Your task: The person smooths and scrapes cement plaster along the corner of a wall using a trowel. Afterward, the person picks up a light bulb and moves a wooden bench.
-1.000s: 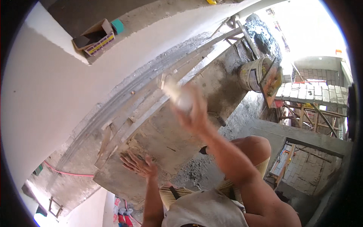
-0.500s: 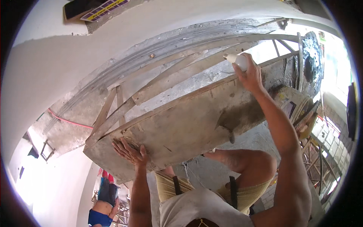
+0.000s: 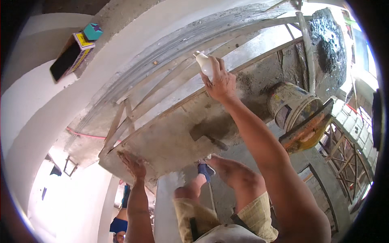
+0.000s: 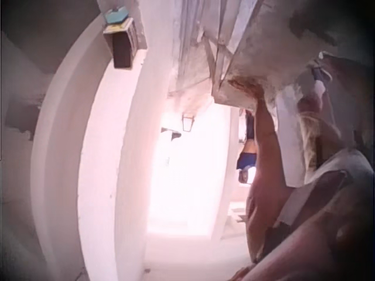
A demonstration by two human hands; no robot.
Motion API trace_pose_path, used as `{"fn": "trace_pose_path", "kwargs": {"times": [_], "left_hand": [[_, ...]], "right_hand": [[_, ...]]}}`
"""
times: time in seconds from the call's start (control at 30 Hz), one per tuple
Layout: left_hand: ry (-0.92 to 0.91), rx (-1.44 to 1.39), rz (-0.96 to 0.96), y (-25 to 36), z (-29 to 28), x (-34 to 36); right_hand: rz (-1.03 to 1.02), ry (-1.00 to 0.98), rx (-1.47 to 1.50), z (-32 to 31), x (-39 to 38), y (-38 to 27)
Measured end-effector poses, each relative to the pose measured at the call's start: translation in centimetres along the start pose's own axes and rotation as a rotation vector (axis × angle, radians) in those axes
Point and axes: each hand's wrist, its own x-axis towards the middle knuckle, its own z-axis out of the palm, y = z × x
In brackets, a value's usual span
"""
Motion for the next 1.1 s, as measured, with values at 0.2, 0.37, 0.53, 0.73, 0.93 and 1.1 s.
{"fn": "trace_pose_path", "kwargs": {"times": [0.2,0.37,0.53,0.73,0.93,1.1], "left_hand": [[-0.542,0.290,0.257,-2.5,-11.3,5.5],[-0.015,0.436,0.647,13.7,-29.9,12.9],[0.317,1.114,0.590,20.8,-45.6,15.6],[0.136,1.384,0.386,15.7,-49.3,18.7],[0.150,1.435,0.726,14.3,-53.2,19.8],[0.182,1.523,0.672,14.1,-56.9,19.0]], "right_hand": [[0.037,-0.086,0.053,0.1,0.8,-2.0],[0.061,-0.020,-0.032,-0.7,0.7,-0.5],[0.097,-0.006,-0.037,-0.1,0.9,-0.4],[0.139,-0.061,0.031,0.1,0.7,-0.8],[0.140,-0.026,-0.017,0.0,0.8,0.3],[0.134,-0.008,0.000,0.6,1.7,-2.5]]}}
